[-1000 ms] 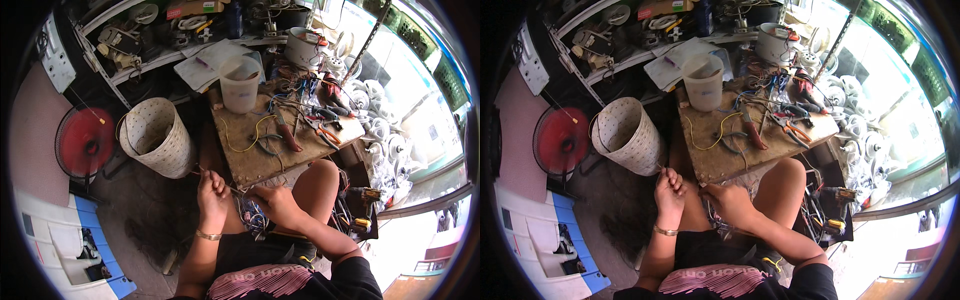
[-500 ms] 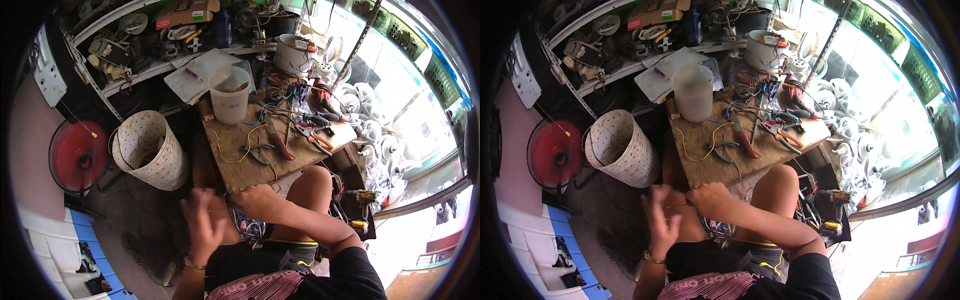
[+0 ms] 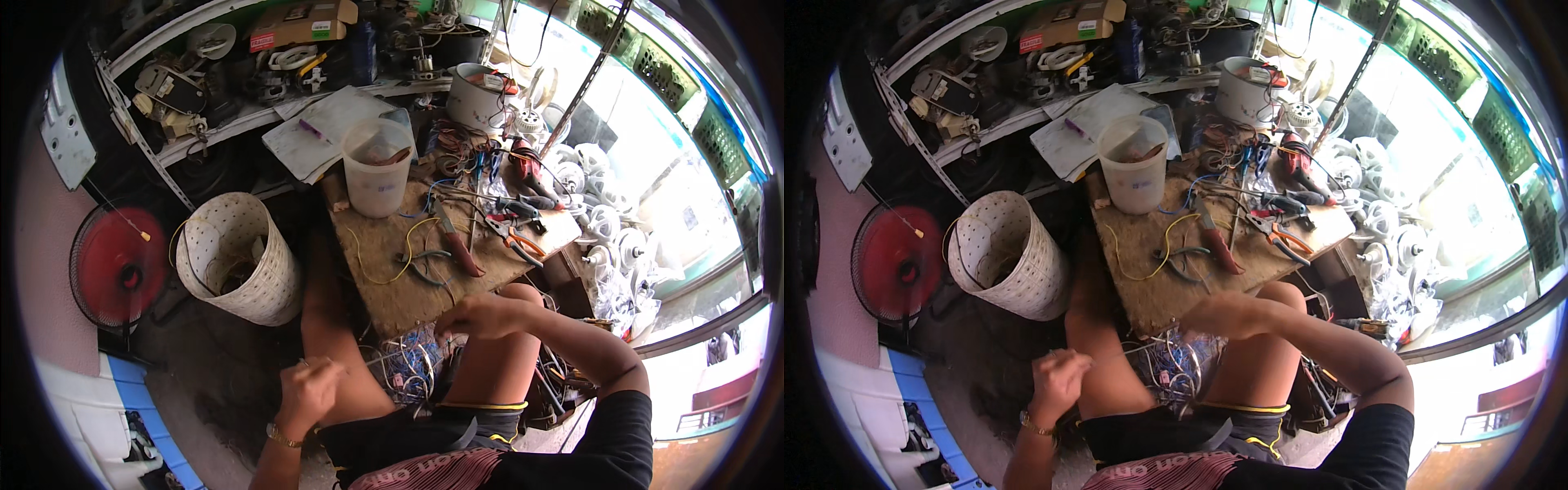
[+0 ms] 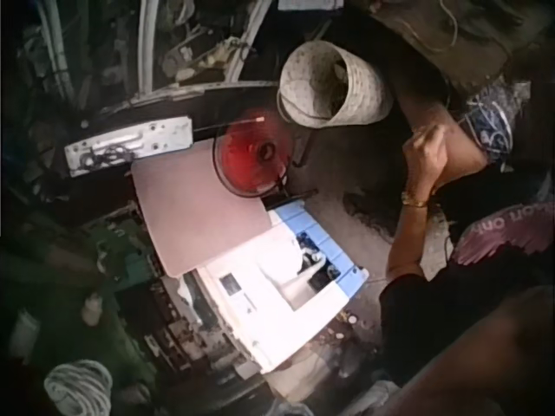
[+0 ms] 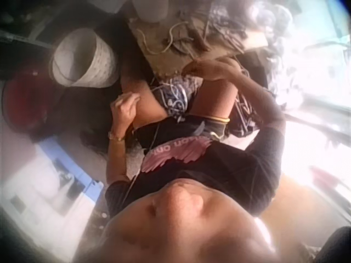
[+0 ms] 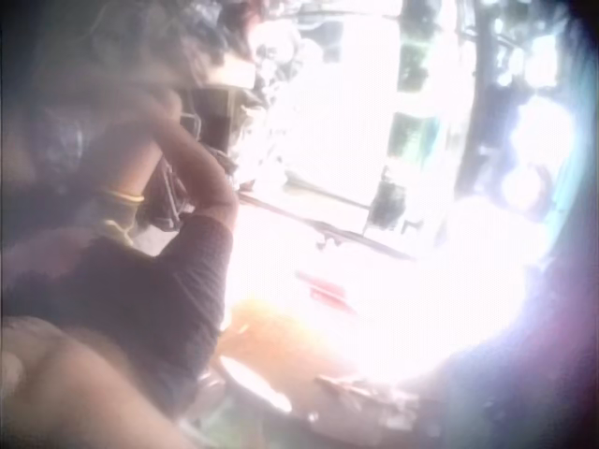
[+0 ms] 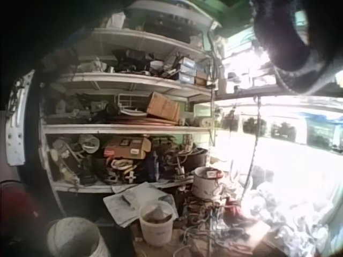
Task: The person works on a large bundle of wires, using pliers to pull and separate individual wires and applying small pieces of white adhesive tape to mark or secure them.
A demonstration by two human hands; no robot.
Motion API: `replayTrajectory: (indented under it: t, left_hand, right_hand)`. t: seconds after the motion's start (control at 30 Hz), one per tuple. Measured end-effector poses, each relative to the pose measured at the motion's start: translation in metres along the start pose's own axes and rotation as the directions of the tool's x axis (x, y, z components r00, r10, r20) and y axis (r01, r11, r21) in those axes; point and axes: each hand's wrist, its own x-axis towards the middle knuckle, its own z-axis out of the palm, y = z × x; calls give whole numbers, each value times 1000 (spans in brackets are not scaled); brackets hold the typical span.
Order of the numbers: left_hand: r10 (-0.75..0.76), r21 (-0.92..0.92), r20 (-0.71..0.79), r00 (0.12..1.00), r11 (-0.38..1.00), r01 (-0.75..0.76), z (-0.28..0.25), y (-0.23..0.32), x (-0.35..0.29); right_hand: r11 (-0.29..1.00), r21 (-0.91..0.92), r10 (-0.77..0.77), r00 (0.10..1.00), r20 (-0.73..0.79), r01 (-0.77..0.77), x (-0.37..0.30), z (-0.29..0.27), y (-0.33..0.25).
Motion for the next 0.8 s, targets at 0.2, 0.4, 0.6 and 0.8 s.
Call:
replayTrajectory:
  t: [0.2, 0.4, 0.6, 0.8]
  left_hand:
    - [-344, -442, 115, 932, 822, 358, 57, -7, -16]
    - [-569, -821, 394, 722, 135, 554, 81, -21, -5]
    - [-665, -851, 286, 689, 155, 502, 78, -14, 2]
    - [-593, -861, 266, 760, 208, 464, 75, -5, 24]
  right_hand:
    - [949, -292, 11, 940, -341, -118, 29, -47, 71]
    - [635, -265, 144, 448, -882, -726, 57, -47, 124]
    - [810, 395, 542, 296, -786, -433, 46, -49, 64]
    - [374, 732, 474, 562, -678, 569, 39, 10, 12]
